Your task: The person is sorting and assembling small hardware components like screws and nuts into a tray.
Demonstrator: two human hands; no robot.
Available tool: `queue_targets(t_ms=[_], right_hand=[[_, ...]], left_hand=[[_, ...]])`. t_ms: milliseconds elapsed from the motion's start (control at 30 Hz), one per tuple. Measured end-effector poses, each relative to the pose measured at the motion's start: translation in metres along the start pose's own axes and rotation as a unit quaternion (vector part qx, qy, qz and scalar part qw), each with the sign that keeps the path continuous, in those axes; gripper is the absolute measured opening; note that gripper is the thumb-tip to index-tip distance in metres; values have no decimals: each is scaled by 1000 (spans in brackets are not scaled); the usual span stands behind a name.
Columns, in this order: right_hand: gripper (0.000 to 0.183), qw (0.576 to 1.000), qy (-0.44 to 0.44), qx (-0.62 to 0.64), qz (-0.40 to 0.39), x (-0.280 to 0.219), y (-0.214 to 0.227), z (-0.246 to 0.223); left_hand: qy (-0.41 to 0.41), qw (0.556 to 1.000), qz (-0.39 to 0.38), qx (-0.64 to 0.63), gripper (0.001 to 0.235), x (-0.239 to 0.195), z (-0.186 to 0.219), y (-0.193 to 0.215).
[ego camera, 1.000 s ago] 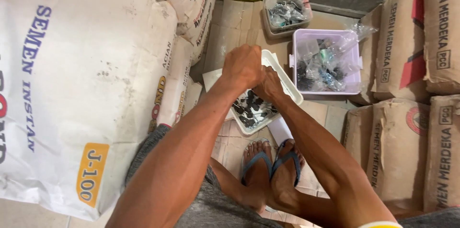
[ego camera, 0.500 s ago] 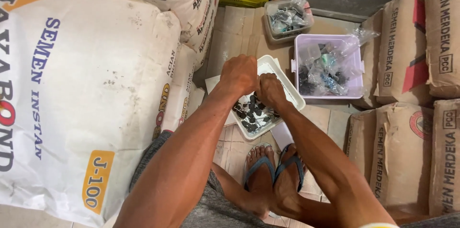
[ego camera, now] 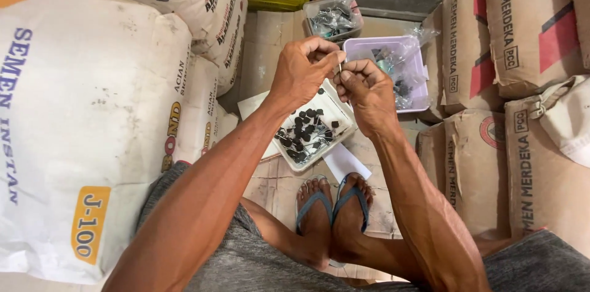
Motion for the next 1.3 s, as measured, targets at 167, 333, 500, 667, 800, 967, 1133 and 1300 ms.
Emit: queue_targets(t_ms=[167,333,500,667,800,967,1133,1300], right_hand=[[14,999,24,-10,40,-2,-7,-4],[11,993,63,-84,47,-8,-10,0],[13,997,32,-43,48,-10,-1,23],[20,983,69,-172,-7,-9,1,11],[23,973,70,-221,-21,-1,10,9],[21,969,-49,-221,-95,-5,-2,7],[14,968,-98,-207,-107,-11,2,17],[9,958,-95,-258,-78,-11,12,32]], left_hand=[[68,995,32,-66,30,5,-22,-4],[163,978,28,-125,35,4,-47,-11],[165,983,12,-80,18,2,-49,-9],[107,989,59,82,3,15,-63,0],[-12,937,37,346,7,27,-74,0],[-6,921,-71,384,12,16,-81,-6],[4,909,-128,398,11,-1,-63,-7],[62,900,-109,417,13,1,-73,-14]])
Point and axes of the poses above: each hand's wrist, its own x-axis towards the middle knuckle, its own y-axis out of the back of the hand, z = x × y, the point moved 5 cm from there along x, towards the middle knuckle, and after that the axes turned 13 degrees about y, right-handed, at the moved point
